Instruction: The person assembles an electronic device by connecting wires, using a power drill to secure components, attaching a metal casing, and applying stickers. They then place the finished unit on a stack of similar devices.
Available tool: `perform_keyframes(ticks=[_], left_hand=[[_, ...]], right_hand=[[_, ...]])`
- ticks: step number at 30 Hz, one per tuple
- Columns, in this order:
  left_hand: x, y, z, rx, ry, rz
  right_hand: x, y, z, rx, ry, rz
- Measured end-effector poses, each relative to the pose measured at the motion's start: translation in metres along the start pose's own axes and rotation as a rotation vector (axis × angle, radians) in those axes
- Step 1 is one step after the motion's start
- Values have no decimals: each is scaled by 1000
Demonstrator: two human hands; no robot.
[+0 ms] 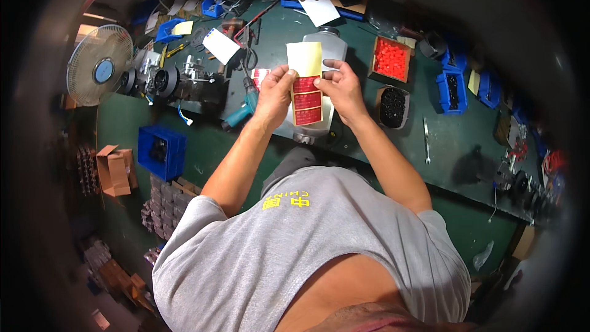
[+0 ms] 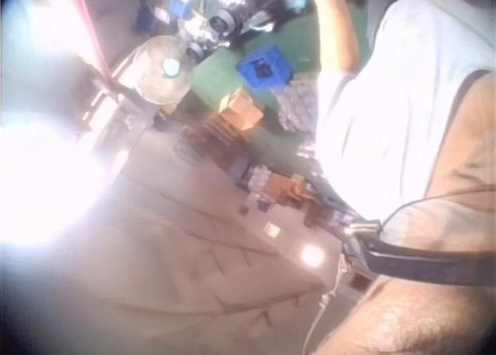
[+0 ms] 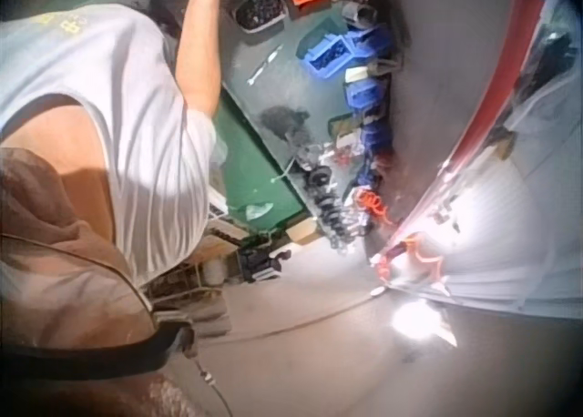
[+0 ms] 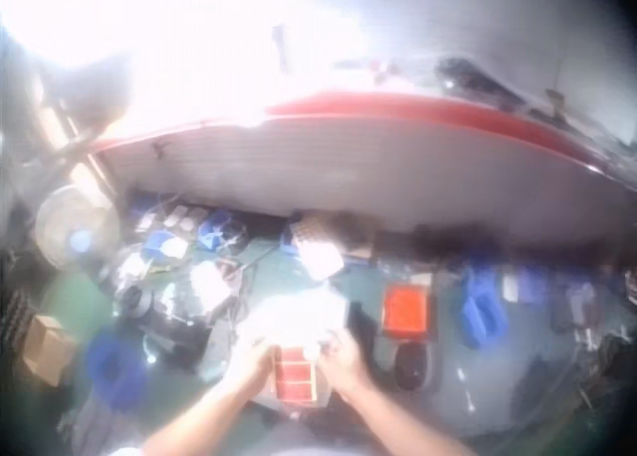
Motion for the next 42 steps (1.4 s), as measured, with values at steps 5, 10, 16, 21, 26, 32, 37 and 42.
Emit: perform_keyframes(ticks=[5,10,16,21,26,32,37,42], left_hand=[[-12,8,5,119,-21,83],[-2,0,1,244,49,110],[10,-6,-22,543,156,327],[20,-15,-28,594,146,455],[27,-19,-29,557,106,547],[33,-30,-25,499,81,577],[45,-77,-8,459,75,271],[93,-174,40,901,291,-32]], right_hand=[[7,-1,-4,151,-129,-219],[-12,27,26,-721,-540,-459],[-9,46,24,-605,-409,-196],[-7,46,25,-716,-346,-157],[-6,47,27,-771,-318,-179],[3,40,3,-382,-88,-298],[15,15,-8,215,-159,-649],[10,-3,-4,173,-181,-760]])
Point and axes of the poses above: each hand's wrist, its own x-axis towards the middle knuckle, its own y-axis out of the palm, z = x × y, the point moved 3 cm from there along x, towards the middle knuckle, and after that the axes turned 5 degrees about y, right-handed, at the moved point
